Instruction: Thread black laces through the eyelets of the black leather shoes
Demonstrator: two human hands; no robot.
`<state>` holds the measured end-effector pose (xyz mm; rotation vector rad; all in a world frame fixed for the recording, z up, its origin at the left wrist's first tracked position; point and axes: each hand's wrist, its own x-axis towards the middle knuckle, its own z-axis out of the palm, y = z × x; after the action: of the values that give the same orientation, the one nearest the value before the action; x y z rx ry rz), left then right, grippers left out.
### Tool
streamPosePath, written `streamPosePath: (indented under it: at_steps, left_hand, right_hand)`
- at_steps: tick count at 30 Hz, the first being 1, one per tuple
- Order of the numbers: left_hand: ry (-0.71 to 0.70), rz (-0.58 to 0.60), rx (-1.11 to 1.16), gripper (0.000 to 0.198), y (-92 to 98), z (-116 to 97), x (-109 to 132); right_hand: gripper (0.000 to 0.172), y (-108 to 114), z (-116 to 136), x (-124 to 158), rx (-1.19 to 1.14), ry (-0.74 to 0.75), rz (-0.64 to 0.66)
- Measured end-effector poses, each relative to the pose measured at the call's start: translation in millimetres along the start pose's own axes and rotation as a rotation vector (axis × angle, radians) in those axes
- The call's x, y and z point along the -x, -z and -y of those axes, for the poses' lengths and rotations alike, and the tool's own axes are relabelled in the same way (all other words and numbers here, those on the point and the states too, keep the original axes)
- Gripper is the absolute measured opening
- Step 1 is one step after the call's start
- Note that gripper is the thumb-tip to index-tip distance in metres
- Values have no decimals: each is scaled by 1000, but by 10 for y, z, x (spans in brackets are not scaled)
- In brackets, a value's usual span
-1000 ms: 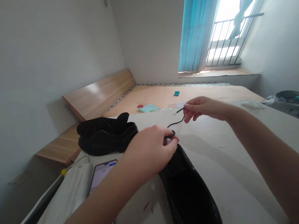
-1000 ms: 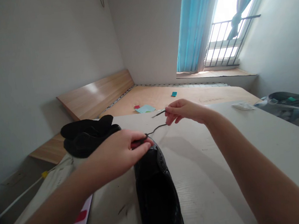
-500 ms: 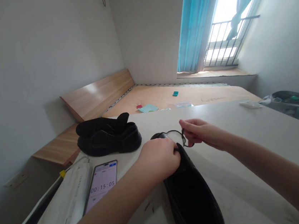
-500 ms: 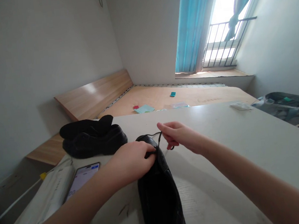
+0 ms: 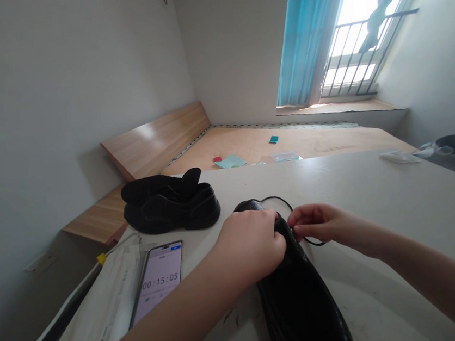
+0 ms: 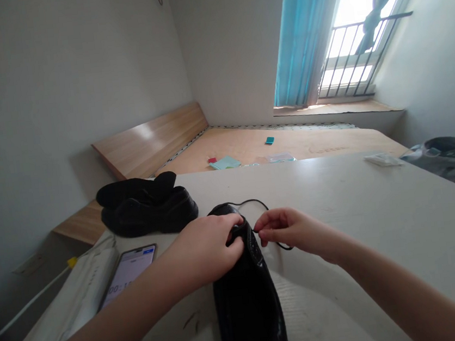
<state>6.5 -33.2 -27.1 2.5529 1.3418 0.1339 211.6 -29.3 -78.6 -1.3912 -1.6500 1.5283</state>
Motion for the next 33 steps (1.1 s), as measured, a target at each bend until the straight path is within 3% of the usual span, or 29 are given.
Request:
streamPosePath:
  at_steps: [15,22,24,29,33]
  left_hand:
    - [24,-71,40,19,-68,21,-54]
    - [45,-147,25,22,-105,-30,-88]
    - [48,-176,25,22,-57,-29,-69]
    - [34,-230,113,20,170,-27,40]
    - [-18,-193,359,14,334,-59,154]
  right_hand:
    - [21,-221,-12,3,289,252,-329]
    - [33,-198,-50,-41,212,289,-283]
    - [35,-199,-38,-21,222,329,-296]
    - [23,-266,147,104,325,595,-331]
    - [25,-324,465,184,231,534,-256]
